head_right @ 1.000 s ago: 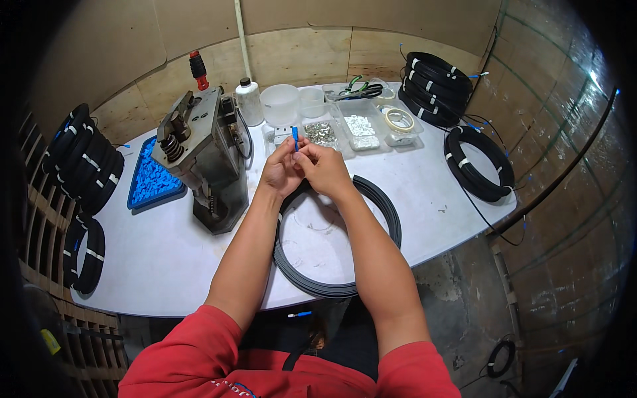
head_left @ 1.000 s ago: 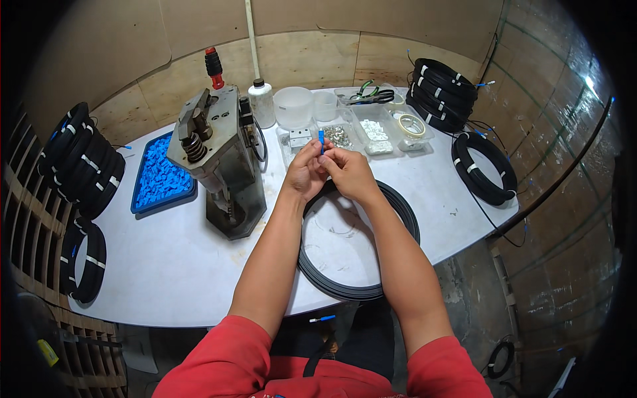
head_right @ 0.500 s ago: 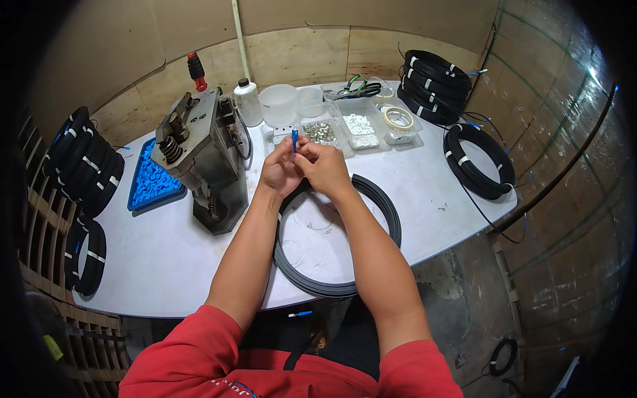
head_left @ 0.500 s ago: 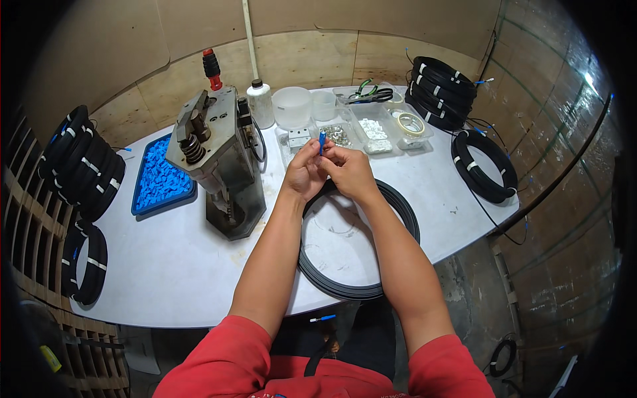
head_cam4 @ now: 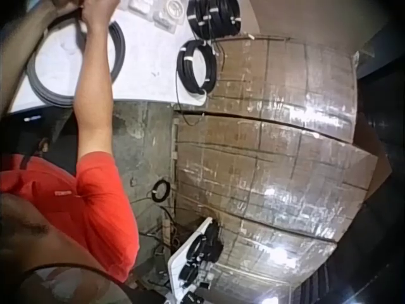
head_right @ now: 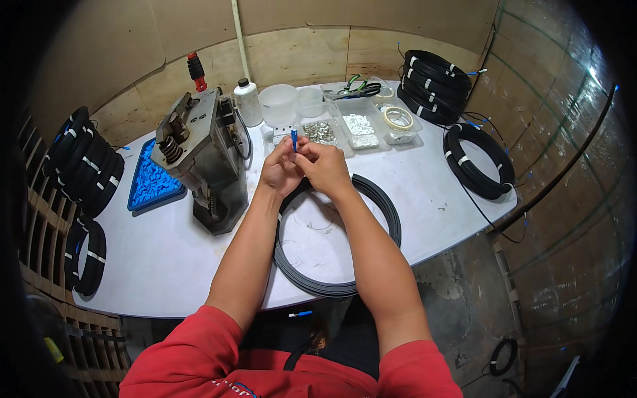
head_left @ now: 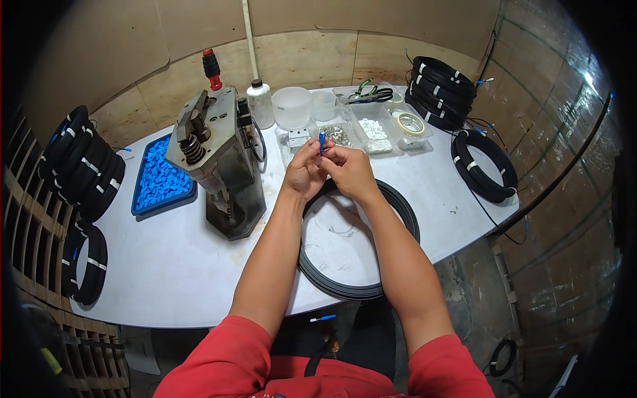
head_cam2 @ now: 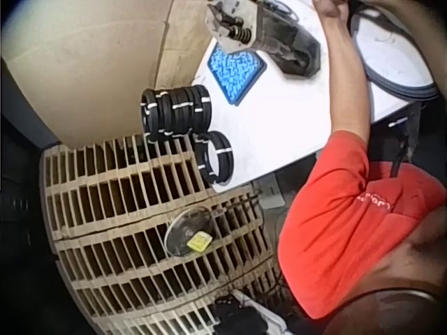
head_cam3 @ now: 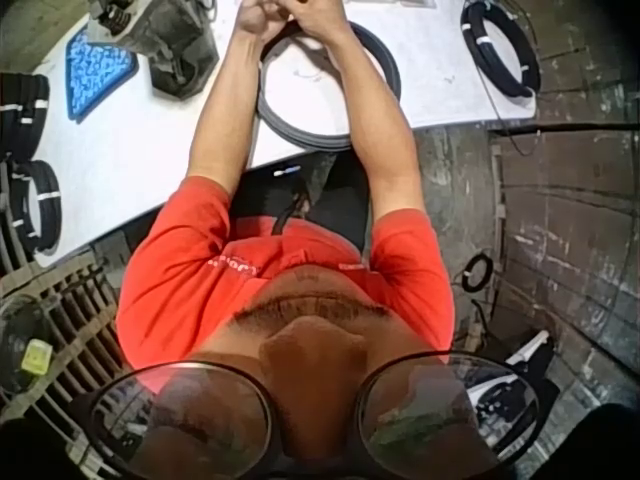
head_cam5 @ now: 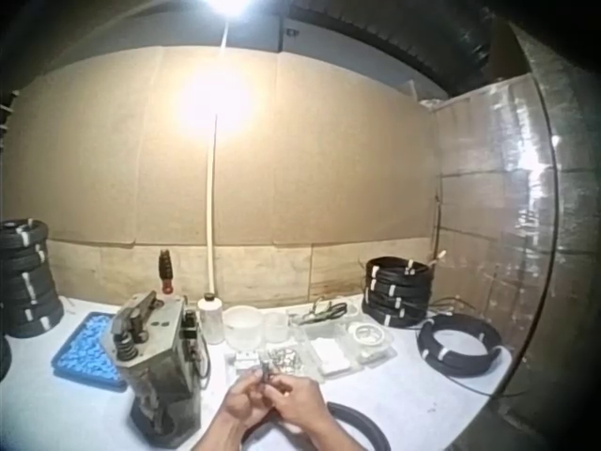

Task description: Manually attaching small white connectors to the ends of a coiled black cable at a workshop table.

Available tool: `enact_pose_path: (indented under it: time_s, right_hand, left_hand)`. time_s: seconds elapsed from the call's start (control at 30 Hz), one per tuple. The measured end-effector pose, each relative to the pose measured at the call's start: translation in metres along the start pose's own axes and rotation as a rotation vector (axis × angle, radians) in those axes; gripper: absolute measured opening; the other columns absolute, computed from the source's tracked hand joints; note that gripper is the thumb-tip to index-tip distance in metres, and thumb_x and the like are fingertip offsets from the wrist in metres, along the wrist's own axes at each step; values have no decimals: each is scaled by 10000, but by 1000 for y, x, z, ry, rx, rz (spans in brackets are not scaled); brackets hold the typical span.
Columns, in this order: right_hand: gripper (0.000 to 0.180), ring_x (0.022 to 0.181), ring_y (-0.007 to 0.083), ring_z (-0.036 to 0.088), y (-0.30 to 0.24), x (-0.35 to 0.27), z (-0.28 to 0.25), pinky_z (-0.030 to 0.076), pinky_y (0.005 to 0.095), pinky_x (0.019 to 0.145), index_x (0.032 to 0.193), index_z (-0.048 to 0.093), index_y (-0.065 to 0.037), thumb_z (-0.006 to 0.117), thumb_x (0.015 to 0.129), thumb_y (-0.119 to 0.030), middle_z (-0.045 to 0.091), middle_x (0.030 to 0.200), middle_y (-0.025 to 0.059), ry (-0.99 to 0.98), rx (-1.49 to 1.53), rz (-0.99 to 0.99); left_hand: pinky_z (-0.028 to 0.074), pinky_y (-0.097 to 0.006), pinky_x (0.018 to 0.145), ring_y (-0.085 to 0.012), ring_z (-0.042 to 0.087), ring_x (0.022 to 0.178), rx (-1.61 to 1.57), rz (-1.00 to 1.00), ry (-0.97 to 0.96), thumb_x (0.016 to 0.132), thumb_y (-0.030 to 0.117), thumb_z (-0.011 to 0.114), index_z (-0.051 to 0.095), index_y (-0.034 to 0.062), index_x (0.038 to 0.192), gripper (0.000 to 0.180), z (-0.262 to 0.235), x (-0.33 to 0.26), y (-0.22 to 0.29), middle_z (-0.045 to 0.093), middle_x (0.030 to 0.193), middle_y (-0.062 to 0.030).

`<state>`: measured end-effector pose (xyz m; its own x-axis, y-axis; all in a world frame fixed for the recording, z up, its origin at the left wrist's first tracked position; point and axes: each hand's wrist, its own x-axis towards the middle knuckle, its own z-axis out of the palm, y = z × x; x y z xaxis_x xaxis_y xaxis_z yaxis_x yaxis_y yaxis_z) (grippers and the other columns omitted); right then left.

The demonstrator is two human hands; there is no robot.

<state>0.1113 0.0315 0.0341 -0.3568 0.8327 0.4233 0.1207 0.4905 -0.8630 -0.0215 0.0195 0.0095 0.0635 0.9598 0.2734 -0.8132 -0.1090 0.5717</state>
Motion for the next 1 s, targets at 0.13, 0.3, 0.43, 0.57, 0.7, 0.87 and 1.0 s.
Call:
enact_pose_path:
  time_s: [0.13,0.3,0.43,0.57,0.7,0.87,1.0]
  right_hand:
    - [167,685,142,673,6,1,1,524,279,655,881,716,-13,706,827,-172,718,774,95,23,35,-23]
    - [168,680,139,673,5,1,0,523,278,648,874,721,-20,709,824,-180,716,760,96,18,30,-11]
    - [176,680,137,672,3,1,1,523,278,652,876,722,-19,715,823,-187,716,755,94,22,18,-8]
    - [184,679,139,673,4,1,1,524,277,648,883,722,-18,722,821,-192,716,759,96,27,17,-9]
    - [187,678,143,675,4,1,3,526,282,645,885,722,-19,726,819,-193,716,762,98,28,6,-28]
    - [190,676,149,678,1,0,0,527,286,645,884,721,-17,725,820,-196,715,762,104,26,-18,-12]
    - [197,669,156,678,-5,-2,1,526,289,641,888,721,-16,723,820,-201,714,759,109,20,-69,4]
  left_hand:
    - [487,-311,841,-176,614,912,26,-39,-10,905,256,609,616,49,1036,245,-4,1,0,641,976,-57]
    - [490,-318,839,-183,615,911,36,-33,-8,906,263,611,615,46,1034,252,0,0,0,640,975,-65]
    - [494,-319,828,-183,615,909,16,-12,1,910,263,609,616,46,1036,251,0,1,0,640,976,-67]
    - [496,-322,830,-186,618,909,22,-22,-6,914,253,605,619,46,1037,242,-3,2,-1,642,975,-67]
    - [498,-325,834,-191,622,909,17,-54,-10,913,251,606,623,44,1031,239,-9,3,-1,644,976,-68]
    - [500,-335,848,-202,627,913,-7,-38,-12,912,248,610,627,36,1015,236,-4,3,-1,649,970,-77]
    - [500,-341,854,-205,627,917,-24,-12,7,911,241,612,626,32,1012,232,-1,-1,0,652,968,-81]
